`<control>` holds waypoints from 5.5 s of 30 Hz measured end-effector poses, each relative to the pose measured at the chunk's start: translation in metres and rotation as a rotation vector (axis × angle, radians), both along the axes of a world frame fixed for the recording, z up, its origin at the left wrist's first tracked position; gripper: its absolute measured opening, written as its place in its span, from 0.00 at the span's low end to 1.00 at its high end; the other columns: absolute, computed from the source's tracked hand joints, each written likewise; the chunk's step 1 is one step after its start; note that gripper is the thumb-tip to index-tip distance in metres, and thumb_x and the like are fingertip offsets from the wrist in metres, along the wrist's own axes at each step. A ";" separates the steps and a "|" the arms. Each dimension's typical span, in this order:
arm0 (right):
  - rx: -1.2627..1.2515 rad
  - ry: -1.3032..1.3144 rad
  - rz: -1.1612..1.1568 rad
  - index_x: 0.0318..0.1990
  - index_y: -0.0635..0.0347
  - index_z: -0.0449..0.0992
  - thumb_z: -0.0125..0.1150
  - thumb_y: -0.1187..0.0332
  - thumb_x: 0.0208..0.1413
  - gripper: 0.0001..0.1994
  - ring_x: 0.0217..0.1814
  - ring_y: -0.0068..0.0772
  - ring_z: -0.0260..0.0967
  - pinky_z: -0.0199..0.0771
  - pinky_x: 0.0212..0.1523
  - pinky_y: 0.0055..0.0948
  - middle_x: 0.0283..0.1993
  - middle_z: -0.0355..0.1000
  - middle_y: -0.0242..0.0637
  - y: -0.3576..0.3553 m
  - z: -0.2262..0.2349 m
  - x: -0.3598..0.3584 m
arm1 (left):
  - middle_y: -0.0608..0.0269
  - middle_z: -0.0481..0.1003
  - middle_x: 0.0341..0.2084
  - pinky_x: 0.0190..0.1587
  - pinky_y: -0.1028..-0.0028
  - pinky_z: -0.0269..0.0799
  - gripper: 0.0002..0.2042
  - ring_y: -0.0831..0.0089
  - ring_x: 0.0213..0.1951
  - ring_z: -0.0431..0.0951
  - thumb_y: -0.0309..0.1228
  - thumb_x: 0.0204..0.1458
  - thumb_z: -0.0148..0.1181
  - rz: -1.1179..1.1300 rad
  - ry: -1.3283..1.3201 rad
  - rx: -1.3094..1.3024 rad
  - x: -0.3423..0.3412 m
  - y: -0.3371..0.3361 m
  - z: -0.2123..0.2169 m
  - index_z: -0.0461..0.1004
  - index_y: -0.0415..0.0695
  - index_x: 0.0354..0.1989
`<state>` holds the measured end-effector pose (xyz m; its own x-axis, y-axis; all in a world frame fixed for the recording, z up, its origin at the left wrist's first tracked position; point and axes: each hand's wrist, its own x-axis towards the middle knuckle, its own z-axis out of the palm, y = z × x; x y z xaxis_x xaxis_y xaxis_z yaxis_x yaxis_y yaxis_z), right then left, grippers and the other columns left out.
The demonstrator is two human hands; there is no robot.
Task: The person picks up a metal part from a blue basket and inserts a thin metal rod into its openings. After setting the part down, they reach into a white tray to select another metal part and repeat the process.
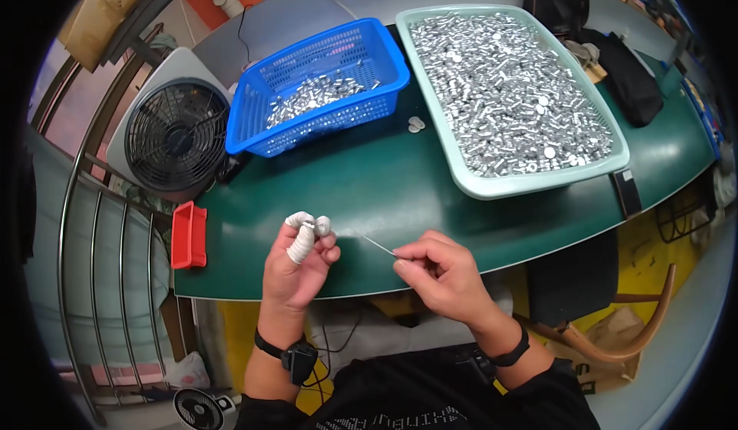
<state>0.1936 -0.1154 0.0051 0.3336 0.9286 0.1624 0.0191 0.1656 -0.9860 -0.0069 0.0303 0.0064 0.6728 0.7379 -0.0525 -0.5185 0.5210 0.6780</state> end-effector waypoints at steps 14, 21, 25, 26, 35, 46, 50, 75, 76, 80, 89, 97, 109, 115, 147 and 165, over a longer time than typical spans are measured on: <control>0.065 -0.298 -0.018 0.38 0.65 0.81 0.66 0.80 0.51 0.06 0.25 0.19 0.63 0.60 0.24 0.20 0.27 0.68 0.32 -0.003 0.020 -0.027 | 0.58 0.76 0.43 0.50 0.66 0.74 0.09 0.64 0.45 0.76 0.24 0.60 0.56 -0.005 -0.192 -0.209 0.000 -0.021 -0.026 0.73 0.44 0.49; 0.057 -0.295 -0.016 0.38 0.65 0.81 0.67 0.80 0.51 0.06 0.24 0.19 0.63 0.60 0.24 0.20 0.27 0.69 0.32 -0.004 0.014 -0.029 | 0.56 0.77 0.45 0.52 0.64 0.76 0.09 0.62 0.47 0.78 0.24 0.59 0.57 -0.017 -0.253 -0.279 0.002 -0.023 -0.023 0.73 0.43 0.48; 0.050 -0.276 -0.025 0.37 0.65 0.81 0.67 0.80 0.51 0.06 0.24 0.18 0.63 0.60 0.24 0.20 0.27 0.69 0.32 -0.004 0.011 -0.029 | 0.56 0.77 0.45 0.51 0.64 0.76 0.09 0.63 0.47 0.78 0.24 0.60 0.57 0.012 -0.174 -0.273 0.003 -0.026 -0.023 0.73 0.44 0.48; 0.044 -0.262 -0.027 0.38 0.65 0.81 0.67 0.80 0.51 0.06 0.24 0.18 0.63 0.60 0.24 0.20 0.27 0.69 0.32 -0.004 0.012 -0.028 | 0.56 0.77 0.45 0.51 0.64 0.76 0.09 0.63 0.47 0.78 0.24 0.60 0.57 0.012 -0.173 -0.274 0.003 -0.026 -0.024 0.73 0.44 0.48; 0.005 -0.224 -0.003 0.37 0.65 0.82 0.66 0.79 0.52 0.05 0.25 0.16 0.63 0.59 0.25 0.19 0.28 0.69 0.30 -0.006 0.013 -0.023 | 0.57 0.76 0.45 0.49 0.69 0.75 0.11 0.65 0.46 0.76 0.26 0.58 0.61 0.005 -0.110 -0.166 -0.001 -0.028 -0.035 0.73 0.42 0.48; -0.046 -0.134 0.015 0.38 0.65 0.82 0.66 0.78 0.54 0.05 0.26 0.13 0.61 0.58 0.25 0.17 0.28 0.68 0.28 -0.007 0.015 -0.021 | 0.58 0.77 0.44 0.46 0.68 0.75 0.11 0.67 0.44 0.77 0.27 0.57 0.62 -0.014 -0.101 -0.185 -0.001 -0.029 -0.034 0.73 0.42 0.48; -0.046 -0.126 0.021 0.38 0.65 0.82 0.66 0.78 0.54 0.04 0.26 0.13 0.61 0.58 0.25 0.16 0.29 0.69 0.28 -0.007 0.014 -0.020 | 0.61 0.78 0.42 0.46 0.69 0.77 0.06 0.70 0.42 0.79 0.27 0.62 0.58 -0.021 -0.094 -0.178 0.001 -0.029 -0.031 0.75 0.44 0.45; -0.068 -0.134 0.032 0.35 0.67 0.82 0.66 0.79 0.53 0.03 0.24 0.14 0.63 0.61 0.24 0.18 0.27 0.69 0.29 -0.011 0.019 -0.013 | 0.62 0.78 0.39 0.43 0.69 0.73 0.06 0.70 0.40 0.76 0.23 0.59 0.61 -0.037 -0.046 -0.186 0.004 -0.029 -0.029 0.76 0.44 0.43; -0.068 -0.134 0.032 0.35 0.67 0.82 0.66 0.79 0.53 0.03 0.24 0.14 0.63 0.61 0.24 0.18 0.27 0.69 0.29 -0.011 0.019 -0.013 | 0.62 0.78 0.39 0.43 0.69 0.73 0.07 0.69 0.40 0.76 0.23 0.58 0.61 -0.036 -0.040 -0.183 0.004 -0.030 -0.029 0.76 0.44 0.43; -0.022 -0.245 0.025 0.35 0.66 0.81 0.66 0.80 0.51 0.04 0.24 0.16 0.62 0.58 0.23 0.19 0.28 0.70 0.31 -0.011 0.017 -0.014 | 0.61 0.78 0.38 0.41 0.68 0.74 0.07 0.69 0.39 0.77 0.22 0.57 0.62 -0.077 0.011 -0.197 0.004 -0.032 -0.024 0.76 0.43 0.43; 0.318 -0.778 -0.131 0.37 0.65 0.81 0.68 0.81 0.49 0.07 0.22 0.22 0.63 0.60 0.21 0.25 0.24 0.67 0.34 0.004 0.003 -0.019 | 0.60 0.77 0.35 0.37 0.68 0.73 0.07 0.68 0.35 0.77 0.24 0.58 0.59 -0.190 -0.001 -0.219 0.007 -0.030 -0.016 0.75 0.42 0.44; 0.048 -0.086 0.027 0.37 0.65 0.80 0.66 0.80 0.52 0.06 0.23 0.22 0.62 0.59 0.21 0.25 0.25 0.67 0.34 0.007 -0.003 -0.022 | 0.62 0.75 0.31 0.32 0.71 0.71 0.05 0.71 0.31 0.74 0.28 0.58 0.60 0.019 0.106 -0.021 0.026 -0.036 -0.002 0.72 0.41 0.37; -0.012 0.046 0.060 0.39 0.66 0.80 0.63 0.77 0.58 0.04 0.26 0.13 0.60 0.58 0.22 0.21 0.28 0.68 0.27 0.006 0.005 -0.006 | 0.60 0.75 0.36 0.36 0.70 0.74 0.10 0.70 0.34 0.74 0.27 0.61 0.57 -0.104 0.251 0.106 0.019 -0.023 0.002 0.72 0.44 0.50; -0.241 0.503 0.113 0.38 0.66 0.81 0.64 0.74 0.59 0.04 0.27 0.11 0.61 0.60 0.24 0.17 0.29 0.69 0.26 -0.009 0.005 -0.001 | 0.60 0.74 0.41 0.41 0.70 0.73 0.11 0.71 0.40 0.74 0.25 0.62 0.55 0.186 0.081 -0.030 0.002 -0.003 -0.003 0.72 0.45 0.52; -0.107 0.058 0.108 0.40 0.66 0.81 0.65 0.78 0.57 0.05 0.31 0.12 0.63 0.62 0.30 0.16 0.32 0.68 0.28 -0.001 0.009 -0.017 | 0.62 0.72 0.34 0.34 0.70 0.66 0.19 0.70 0.32 0.67 0.41 0.69 0.43 -0.158 -0.152 -0.222 0.006 -0.019 -0.019 0.74 0.38 0.50; 0.012 -0.166 0.052 0.38 0.67 0.80 0.64 0.78 0.58 0.03 0.31 0.13 0.63 0.63 0.31 0.17 0.32 0.69 0.28 0.005 0.005 -0.019 | 0.63 0.75 0.29 0.29 0.74 0.70 0.08 0.77 0.27 0.71 0.31 0.62 0.58 -0.025 0.194 0.025 0.011 -0.033 -0.015 0.76 0.38 0.42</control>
<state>0.1742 -0.1106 0.0097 0.2525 0.9417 0.2225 0.1721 0.1826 -0.9680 0.0040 -0.0028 -0.0086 0.6702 0.7236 -0.1651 -0.3637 0.5141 0.7768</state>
